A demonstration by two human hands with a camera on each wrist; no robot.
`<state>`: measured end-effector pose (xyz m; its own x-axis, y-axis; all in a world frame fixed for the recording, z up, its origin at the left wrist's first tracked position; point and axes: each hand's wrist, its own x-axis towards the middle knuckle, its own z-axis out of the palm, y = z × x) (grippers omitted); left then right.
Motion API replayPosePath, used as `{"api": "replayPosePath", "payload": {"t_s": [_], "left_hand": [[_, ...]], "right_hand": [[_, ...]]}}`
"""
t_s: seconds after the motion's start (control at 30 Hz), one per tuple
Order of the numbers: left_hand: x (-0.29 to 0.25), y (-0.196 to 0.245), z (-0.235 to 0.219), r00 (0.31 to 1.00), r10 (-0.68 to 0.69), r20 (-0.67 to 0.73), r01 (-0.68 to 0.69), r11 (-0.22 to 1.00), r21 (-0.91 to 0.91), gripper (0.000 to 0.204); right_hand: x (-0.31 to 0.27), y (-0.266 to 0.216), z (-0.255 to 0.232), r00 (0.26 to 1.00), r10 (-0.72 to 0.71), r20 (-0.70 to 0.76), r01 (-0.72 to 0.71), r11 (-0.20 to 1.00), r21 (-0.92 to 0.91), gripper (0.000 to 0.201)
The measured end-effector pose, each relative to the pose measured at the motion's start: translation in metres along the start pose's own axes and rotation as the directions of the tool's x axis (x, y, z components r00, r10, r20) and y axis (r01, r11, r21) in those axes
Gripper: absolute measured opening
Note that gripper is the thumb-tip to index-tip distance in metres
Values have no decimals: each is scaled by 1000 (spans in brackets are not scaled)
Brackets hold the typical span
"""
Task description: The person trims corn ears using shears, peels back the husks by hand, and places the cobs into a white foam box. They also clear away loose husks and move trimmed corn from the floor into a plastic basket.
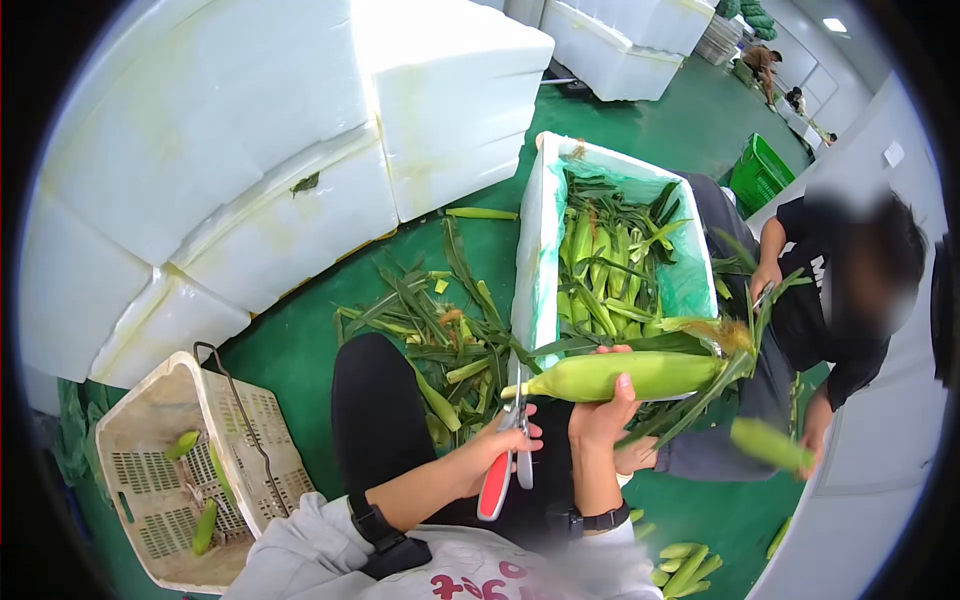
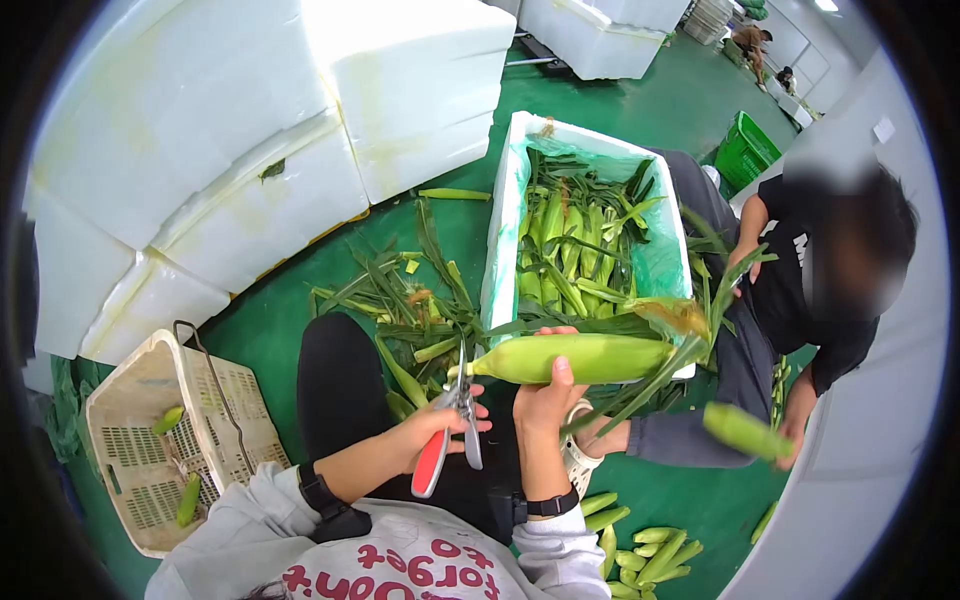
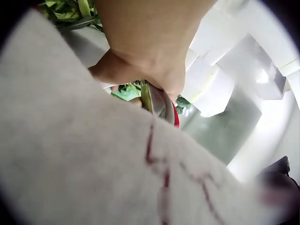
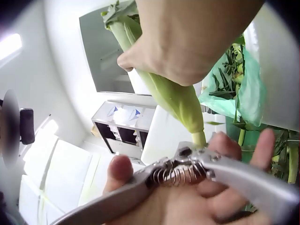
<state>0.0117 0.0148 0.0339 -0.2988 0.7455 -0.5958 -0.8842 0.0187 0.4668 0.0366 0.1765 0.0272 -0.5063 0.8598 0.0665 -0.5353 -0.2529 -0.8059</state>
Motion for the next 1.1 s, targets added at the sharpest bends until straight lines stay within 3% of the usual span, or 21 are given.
{"api": "replayPosePath", "payload": {"t_s": [0.07,0.2,0.23,0.3,0.33,0.37,0.4,0.43,0.47,0.5,0.53,0.57,0.67,0.77,0.8,0.9,0.93,1.0,1.03,1.1], "left_hand": [[2,-5,-6,1000,-19,24,18,1000,7,55],[-9,-3,-14,1000,-5,18,2,988,155,45],[-12,-3,-18,999,-10,41,2,982,191,45],[-15,-4,-31,997,65,44,-68,995,73,50],[-13,-3,-39,992,115,44,-119,989,93,53],[-12,-1,-46,984,172,45,-176,978,113,56],[-15,5,-50,969,237,70,-247,925,289,63],[-21,15,-45,946,298,129,-319,778,541,66],[-31,28,-38,921,337,193,-362,563,743,69],[-36,37,-35,899,353,260,-373,303,877,73],[-33,39,-36,862,368,348,-429,164,888,79],[-31,42,-37,878,333,344,-406,138,903,79],[-23,50,-34,895,263,360,-386,54,921,77],[-14,61,-37,961,-5,276,-214,620,755,79],[-12,58,-40,962,-46,270,-119,816,565,79],[-10,57,-45,941,-10,337,-243,673,699,77],[-8,56,-49,935,14,354,-310,514,800,73],[-10,52,-52,930,28,366,-348,380,857,76],[-10,53,-53,928,36,371,-364,307,879,78],[-8,49,-54,941,61,332,-331,368,869,70]], "right_hand": [[-4,0,1,998,-4,61,6,999,-40,52],[4,-9,6,962,168,217,-215,953,216,52],[8,-12,3,919,271,286,-360,872,331,52],[15,-17,-6,788,417,454,-612,612,500,50],[15,-17,-8,755,418,505,-651,570,501,52],[17,-23,-14,713,493,499,-680,659,320,54],[19,-30,-23,670,565,481,-691,712,126,56],[17,-36,-16,629,636,448,-683,727,-72,58],[10,-48,-10,707,617,346,-431,763,-482,65],[13,-43,-23,724,459,515,127,645,-753,74],[12,-47,-27,649,485,586,321,524,-789,74],[10,-51,-29,567,521,638,510,387,-769,74],[-2,-58,-34,580,567,584,452,373,-810,73],[-3,-73,-28,591,641,490,553,120,-824,74],[-5,-81,-18,606,663,440,559,39,-828,73],[-3,-84,-18,586,680,440,565,46,-824,73],[-4,-82,-22,589,668,454,561,66,-825,73],[-3,-78,-27,594,642,485,555,108,-825,73],[-3,-78,-25,582,663,471,579,70,-812,73],[-8,-77,-19,549,713,437,623,0,-782,73]]}}
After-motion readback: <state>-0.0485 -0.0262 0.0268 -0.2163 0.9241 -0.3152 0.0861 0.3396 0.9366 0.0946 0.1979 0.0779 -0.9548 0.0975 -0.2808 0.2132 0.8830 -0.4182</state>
